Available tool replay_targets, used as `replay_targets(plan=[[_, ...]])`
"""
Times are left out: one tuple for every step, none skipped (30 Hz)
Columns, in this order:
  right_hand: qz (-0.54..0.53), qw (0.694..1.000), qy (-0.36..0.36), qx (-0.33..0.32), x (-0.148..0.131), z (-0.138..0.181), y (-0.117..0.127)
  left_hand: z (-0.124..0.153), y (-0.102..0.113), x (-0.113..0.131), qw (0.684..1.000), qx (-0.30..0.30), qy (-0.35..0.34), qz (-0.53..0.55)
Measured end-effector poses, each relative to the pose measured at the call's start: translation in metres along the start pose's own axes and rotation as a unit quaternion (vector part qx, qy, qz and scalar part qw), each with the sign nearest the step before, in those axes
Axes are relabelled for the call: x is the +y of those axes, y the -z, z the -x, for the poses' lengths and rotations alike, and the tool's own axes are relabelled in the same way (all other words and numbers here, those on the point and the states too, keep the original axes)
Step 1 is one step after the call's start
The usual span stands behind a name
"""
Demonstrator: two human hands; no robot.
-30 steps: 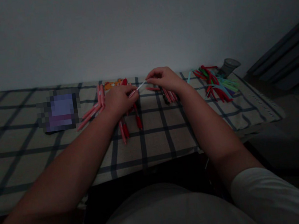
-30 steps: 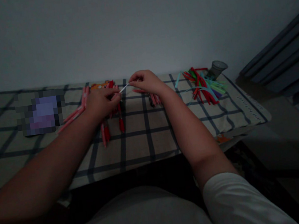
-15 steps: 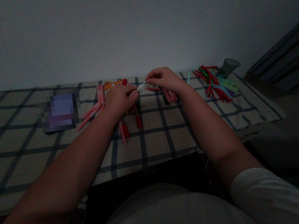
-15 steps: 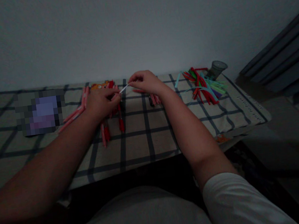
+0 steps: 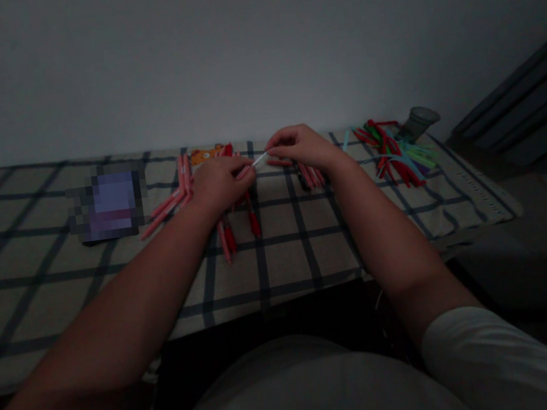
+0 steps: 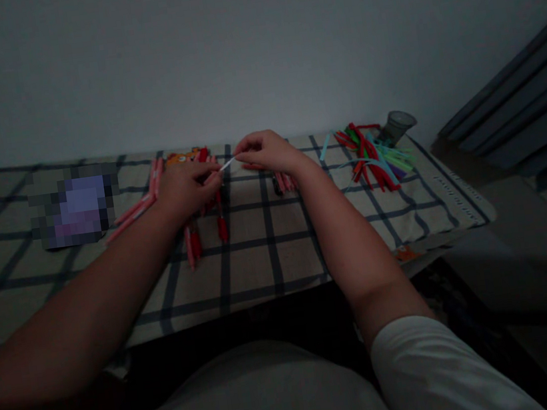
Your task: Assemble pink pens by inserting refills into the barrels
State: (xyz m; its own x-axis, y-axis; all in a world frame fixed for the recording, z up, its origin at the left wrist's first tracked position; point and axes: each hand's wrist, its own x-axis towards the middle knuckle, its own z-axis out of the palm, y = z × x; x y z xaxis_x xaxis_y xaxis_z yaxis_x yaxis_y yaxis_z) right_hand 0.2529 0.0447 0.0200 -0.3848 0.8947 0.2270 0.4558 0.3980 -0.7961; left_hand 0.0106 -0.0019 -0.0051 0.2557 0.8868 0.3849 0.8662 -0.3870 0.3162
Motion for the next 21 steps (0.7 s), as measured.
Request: replay_targets(plan=[[-0.001, 1.0, 0.001, -0.008, 0.0, 0.0, 0.0, 0.0, 0.001, 0.001, 1.0, -0.002, -0.002, 0.001], [-0.002, 1.0, 0.003, -0.017, 0.001, -0.001, 0.0, 0.0, 0.001, 0.001, 1.0, -0.005, -0.003, 0.0], [-0.003, 1.0, 0.004, -0.025, 0.003, -0.001, 0.0, 0.0, 0.002, 0.001, 1.0, -0.008, -0.006, -0.001], [-0.003, 0.999, 0.007, -0.032, 0.004, -0.002, -0.001, 0.0, 0.002, 0.001, 1.0, -0.011, -0.009, -0.003], [-0.002, 0.999, 0.011, -0.039, 0.005, -0.003, -0.001, 0.001, 0.002, 0.001, 1.0, -0.014, -0.013, -0.005], [0.0, 0.999, 0.017, -0.045, 0.007, -0.004, -0.001, 0.001, 0.002, 0.001, 1.0, -0.016, -0.016, -0.007], [0.003, 0.998, 0.023, -0.051, 0.007, -0.005, -0.002, 0.001, 0.002, 0.0, 1.0, -0.018, -0.019, -0.009], [0.006, 0.998, 0.028, -0.055, 0.008, -0.005, -0.002, 0.001, 0.002, 0.0, 1.0, -0.019, -0.02, -0.011], [0.009, 0.998, 0.033, -0.059, 0.008, -0.006, -0.002, 0.001, 0.002, -0.001, 1.0, -0.02, -0.021, -0.012], [0.011, 0.997, 0.035, -0.061, 0.008, -0.006, -0.002, 0.001, 0.002, -0.001, 0.999, -0.021, -0.019, -0.014], [0.012, 0.997, 0.034, -0.062, 0.007, -0.005, -0.001, 0.001, 0.002, -0.001, 0.999, -0.024, -0.017, -0.015], [0.014, 0.997, 0.031, -0.062, 0.006, -0.005, -0.001, 0.001, 0.002, -0.001, 0.999, -0.025, -0.014, -0.015], [0.015, 0.998, 0.027, -0.062, 0.004, -0.004, -0.001, 0.001, 0.002, 0.0, 0.999, -0.026, -0.012, -0.014], [0.015, 0.998, 0.021, -0.061, 0.003, -0.003, -0.001, 0.001, 0.002, 0.0, 1.0, -0.026, -0.01, -0.012], [0.014, 0.998, 0.017, -0.059, 0.002, -0.002, -0.001, 0.001, 0.002, 0.001, 1.0, -0.025, -0.009, -0.009], [0.013, 0.998, 0.013, -0.056, 0.0, -0.002, -0.001, 0.001, 0.003, 0.001, 1.0, -0.023, -0.008, -0.007], [0.012, 0.998, 0.011, -0.052, -0.001, -0.001, -0.002, 0.001, 0.003, 0.001, 1.0, -0.021, -0.007, -0.005], [0.012, 0.999, 0.01, -0.048, -0.001, -0.001, -0.002, 0.002, 0.003, 0.002, 1.0, -0.02, -0.006, -0.005], [0.011, 0.999, 0.009, -0.045, -0.002, -0.001, -0.002, 0.002, 0.003, 0.002, 1.0, -0.02, -0.005, -0.006], [0.011, 0.999, 0.007, -0.043, -0.002, -0.001, -0.002, 0.002, 0.003, 0.002, 1.0, -0.019, -0.003, -0.007], [0.011, 0.999, 0.005, -0.043, -0.003, -0.001, -0.003, 0.002, 0.004, 0.002, 1.0, -0.019, -0.002, -0.008]])
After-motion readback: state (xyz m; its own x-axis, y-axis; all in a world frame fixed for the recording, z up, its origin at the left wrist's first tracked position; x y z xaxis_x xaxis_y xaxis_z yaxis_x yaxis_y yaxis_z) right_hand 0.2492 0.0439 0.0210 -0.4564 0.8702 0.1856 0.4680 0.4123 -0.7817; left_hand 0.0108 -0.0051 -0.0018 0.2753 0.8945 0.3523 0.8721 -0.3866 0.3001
